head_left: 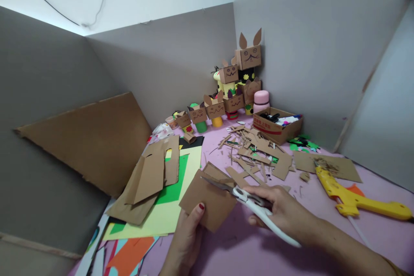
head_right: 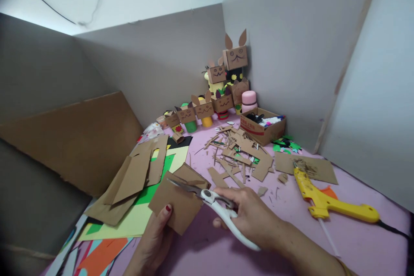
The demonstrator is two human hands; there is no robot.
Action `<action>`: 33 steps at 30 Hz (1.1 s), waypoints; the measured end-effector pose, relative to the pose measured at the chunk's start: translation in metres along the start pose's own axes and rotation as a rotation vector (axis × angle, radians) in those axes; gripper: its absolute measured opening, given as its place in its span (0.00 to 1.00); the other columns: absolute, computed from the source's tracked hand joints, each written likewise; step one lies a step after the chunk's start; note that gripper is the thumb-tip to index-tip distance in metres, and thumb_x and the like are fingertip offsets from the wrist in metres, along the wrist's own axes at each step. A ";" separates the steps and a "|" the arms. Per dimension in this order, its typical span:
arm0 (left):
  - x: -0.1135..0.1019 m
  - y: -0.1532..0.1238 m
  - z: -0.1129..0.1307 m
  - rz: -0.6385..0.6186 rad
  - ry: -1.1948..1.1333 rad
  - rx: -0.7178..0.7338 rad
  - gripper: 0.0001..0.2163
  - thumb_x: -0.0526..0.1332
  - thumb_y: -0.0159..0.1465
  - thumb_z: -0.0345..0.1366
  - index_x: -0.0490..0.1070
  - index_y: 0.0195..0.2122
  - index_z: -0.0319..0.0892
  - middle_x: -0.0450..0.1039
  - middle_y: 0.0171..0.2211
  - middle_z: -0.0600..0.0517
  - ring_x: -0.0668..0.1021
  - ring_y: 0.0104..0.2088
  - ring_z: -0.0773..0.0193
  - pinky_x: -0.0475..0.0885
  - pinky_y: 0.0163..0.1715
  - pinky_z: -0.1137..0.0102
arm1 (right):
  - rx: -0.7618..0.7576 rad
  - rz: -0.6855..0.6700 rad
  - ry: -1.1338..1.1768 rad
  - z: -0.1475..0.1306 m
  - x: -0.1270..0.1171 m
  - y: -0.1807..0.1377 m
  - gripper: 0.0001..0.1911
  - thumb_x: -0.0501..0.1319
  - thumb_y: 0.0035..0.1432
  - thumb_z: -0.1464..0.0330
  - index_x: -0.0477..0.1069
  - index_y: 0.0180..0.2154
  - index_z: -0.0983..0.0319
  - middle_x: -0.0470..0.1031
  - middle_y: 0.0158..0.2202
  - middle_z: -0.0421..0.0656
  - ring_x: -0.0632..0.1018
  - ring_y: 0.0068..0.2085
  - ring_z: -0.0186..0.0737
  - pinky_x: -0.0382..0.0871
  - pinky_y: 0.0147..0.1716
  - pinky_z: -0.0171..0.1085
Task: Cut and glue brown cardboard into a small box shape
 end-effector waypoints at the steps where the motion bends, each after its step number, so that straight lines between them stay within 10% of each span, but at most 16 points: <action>1: 0.000 0.000 0.000 0.002 -0.003 -0.005 0.33 0.73 0.48 0.41 0.67 0.55 0.42 0.79 0.44 0.42 0.78 0.46 0.48 0.72 0.48 0.59 | 0.003 -0.009 0.000 -0.001 0.000 0.000 0.09 0.65 0.49 0.70 0.73 0.36 0.61 0.58 0.23 0.33 0.59 0.25 0.31 0.51 0.24 0.31; 33: -0.002 0.002 0.004 0.018 0.037 -0.027 0.33 0.75 0.44 0.43 0.71 0.52 0.41 0.80 0.41 0.43 0.80 0.43 0.48 0.74 0.46 0.60 | -0.021 -0.037 -0.041 0.002 -0.001 0.003 0.10 0.65 0.49 0.68 0.75 0.37 0.58 0.66 0.25 0.34 0.63 0.26 0.33 0.56 0.25 0.29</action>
Point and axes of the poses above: each hand's wrist, its own y-axis towards the middle knuckle, its own x-axis out of the palm, z = x × y, the point moved 5 cm from there along y, towards the middle knuckle
